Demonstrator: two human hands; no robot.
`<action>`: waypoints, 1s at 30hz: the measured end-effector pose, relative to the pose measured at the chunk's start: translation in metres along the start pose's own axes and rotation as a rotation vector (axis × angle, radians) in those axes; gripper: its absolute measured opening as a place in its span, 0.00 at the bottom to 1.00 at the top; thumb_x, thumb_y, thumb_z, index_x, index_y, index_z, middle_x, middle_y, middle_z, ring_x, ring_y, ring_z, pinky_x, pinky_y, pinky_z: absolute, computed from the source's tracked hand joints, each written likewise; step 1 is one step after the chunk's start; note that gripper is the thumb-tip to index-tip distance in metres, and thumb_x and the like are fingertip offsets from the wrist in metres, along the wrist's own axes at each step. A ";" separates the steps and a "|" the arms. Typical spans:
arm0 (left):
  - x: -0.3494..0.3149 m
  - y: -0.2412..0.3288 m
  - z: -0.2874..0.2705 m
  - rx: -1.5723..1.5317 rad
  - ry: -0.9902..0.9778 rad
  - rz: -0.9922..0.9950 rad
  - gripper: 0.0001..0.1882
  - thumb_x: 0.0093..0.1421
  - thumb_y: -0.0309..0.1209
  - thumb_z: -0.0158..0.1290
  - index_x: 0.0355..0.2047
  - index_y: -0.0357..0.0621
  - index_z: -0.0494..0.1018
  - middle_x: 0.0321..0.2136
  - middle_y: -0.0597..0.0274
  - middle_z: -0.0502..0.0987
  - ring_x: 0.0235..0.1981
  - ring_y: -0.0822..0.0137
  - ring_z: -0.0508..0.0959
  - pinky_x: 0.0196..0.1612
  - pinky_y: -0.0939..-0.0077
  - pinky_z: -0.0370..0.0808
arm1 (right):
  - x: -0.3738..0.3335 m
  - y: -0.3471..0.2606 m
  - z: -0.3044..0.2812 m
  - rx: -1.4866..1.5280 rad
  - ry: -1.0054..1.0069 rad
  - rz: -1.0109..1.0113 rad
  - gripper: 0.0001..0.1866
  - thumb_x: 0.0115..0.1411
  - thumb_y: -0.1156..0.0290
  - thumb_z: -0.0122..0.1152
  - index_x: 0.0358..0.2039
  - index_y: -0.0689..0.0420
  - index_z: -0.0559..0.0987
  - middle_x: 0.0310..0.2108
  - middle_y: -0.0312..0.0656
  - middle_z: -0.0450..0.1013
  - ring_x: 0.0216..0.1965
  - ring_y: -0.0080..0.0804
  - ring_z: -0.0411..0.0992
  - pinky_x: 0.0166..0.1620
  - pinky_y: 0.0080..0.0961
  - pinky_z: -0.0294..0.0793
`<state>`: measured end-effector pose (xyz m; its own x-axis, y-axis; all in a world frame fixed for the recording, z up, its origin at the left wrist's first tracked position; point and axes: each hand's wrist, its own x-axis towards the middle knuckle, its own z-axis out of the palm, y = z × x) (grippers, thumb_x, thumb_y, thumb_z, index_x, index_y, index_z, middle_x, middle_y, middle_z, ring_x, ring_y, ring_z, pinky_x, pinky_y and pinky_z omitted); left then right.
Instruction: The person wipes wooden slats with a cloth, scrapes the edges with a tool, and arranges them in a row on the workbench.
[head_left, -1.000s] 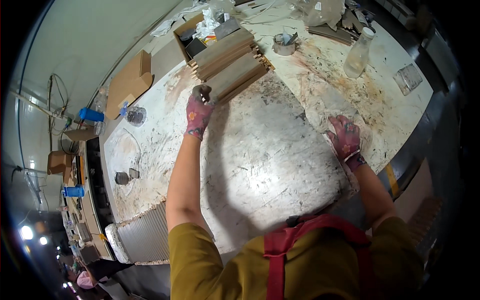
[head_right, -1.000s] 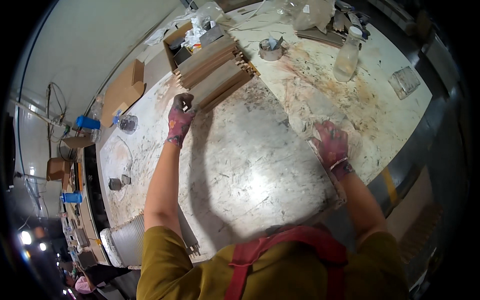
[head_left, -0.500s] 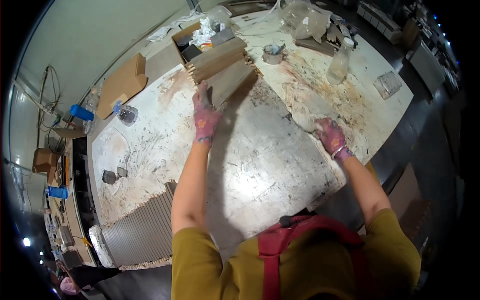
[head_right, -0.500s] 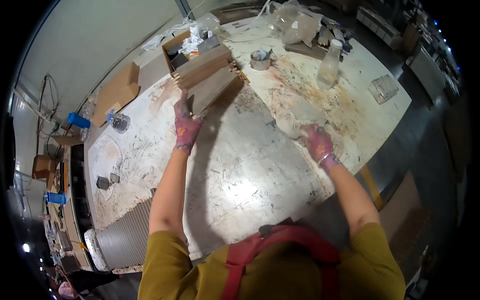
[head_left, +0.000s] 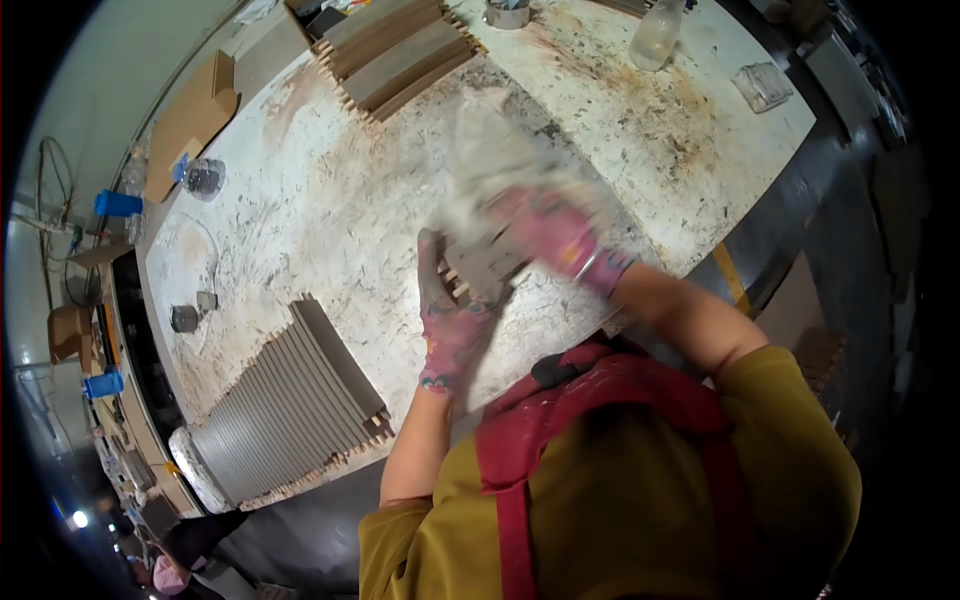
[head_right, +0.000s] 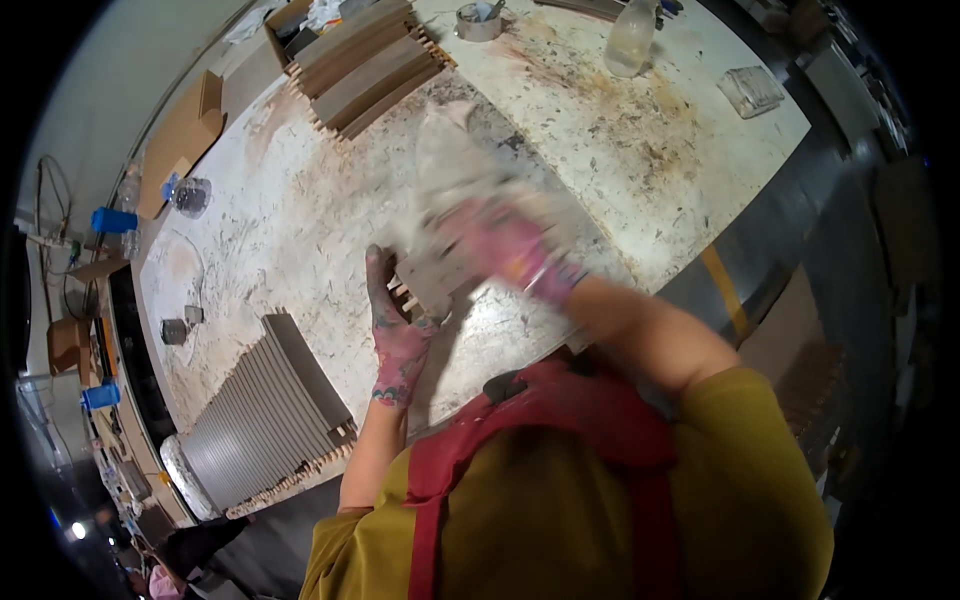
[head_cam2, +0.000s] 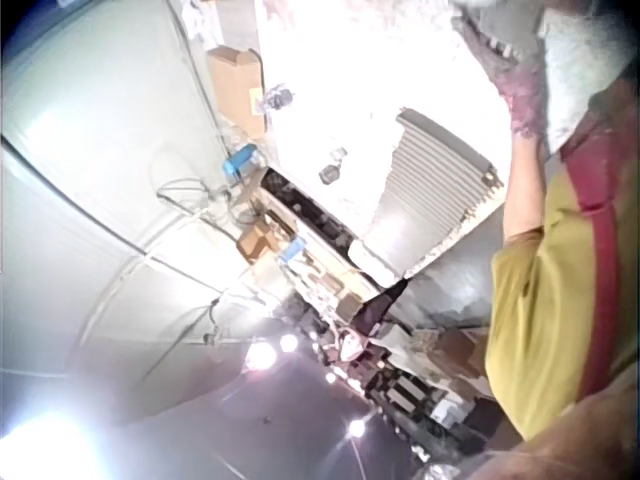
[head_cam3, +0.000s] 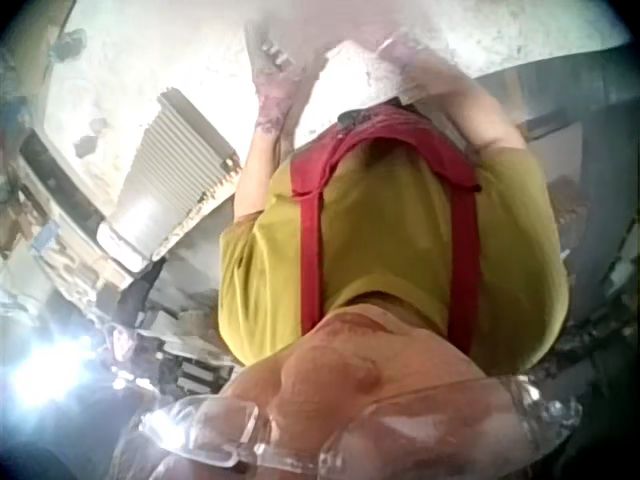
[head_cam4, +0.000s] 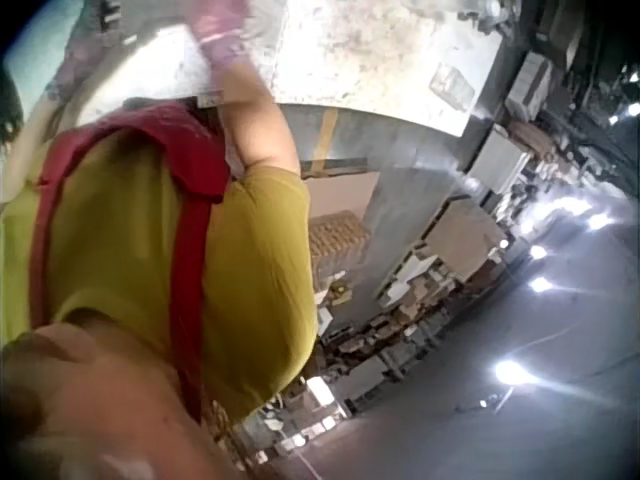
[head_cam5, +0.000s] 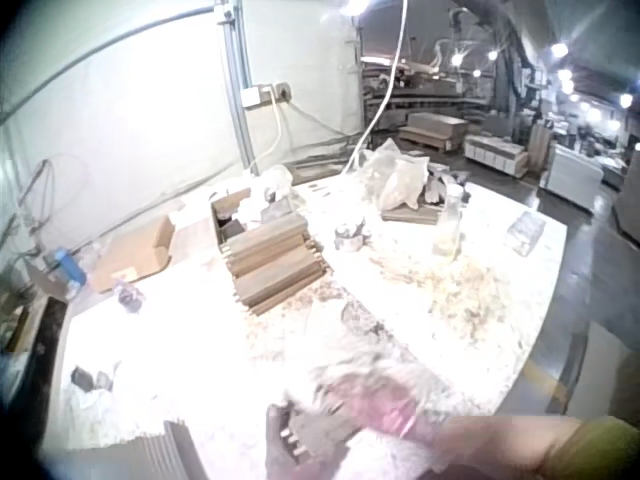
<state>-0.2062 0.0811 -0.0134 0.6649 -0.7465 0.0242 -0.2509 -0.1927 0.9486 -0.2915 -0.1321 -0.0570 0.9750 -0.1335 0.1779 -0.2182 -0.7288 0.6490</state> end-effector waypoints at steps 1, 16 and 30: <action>-0.007 0.024 -0.002 -0.088 0.067 -0.002 0.52 0.49 0.21 0.62 0.66 0.50 0.40 0.57 0.54 0.58 0.50 0.59 0.72 0.48 0.71 0.76 | -0.008 0.015 0.026 0.823 0.076 0.149 0.17 0.63 0.69 0.43 0.52 0.57 0.69 0.52 0.45 0.67 0.49 0.35 0.68 0.52 0.31 0.67; -0.043 -0.003 -0.027 -0.406 0.141 -0.096 0.54 0.48 0.27 0.64 0.68 0.52 0.39 0.62 0.52 0.54 0.58 0.59 0.63 0.55 0.67 0.69 | -0.006 0.026 -0.041 0.943 -0.245 0.116 0.22 0.60 0.70 0.46 0.56 0.46 0.70 0.53 0.38 0.67 0.50 0.35 0.68 0.54 0.33 0.68; -0.024 0.013 -0.041 -0.309 -0.013 -0.312 0.48 0.49 0.23 0.61 0.66 0.41 0.44 0.58 0.52 0.61 0.51 0.62 0.71 0.50 0.70 0.75 | 0.004 -0.011 -0.069 0.997 0.170 -0.049 0.22 0.56 0.60 0.55 0.53 0.39 0.73 0.54 0.38 0.68 0.54 0.38 0.68 0.56 0.45 0.66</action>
<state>-0.1968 0.1223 0.0108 0.6658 -0.6915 -0.2805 0.1841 -0.2120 0.9598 -0.2886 -0.0787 -0.0123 0.9458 -0.0478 0.3213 0.0330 -0.9699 -0.2414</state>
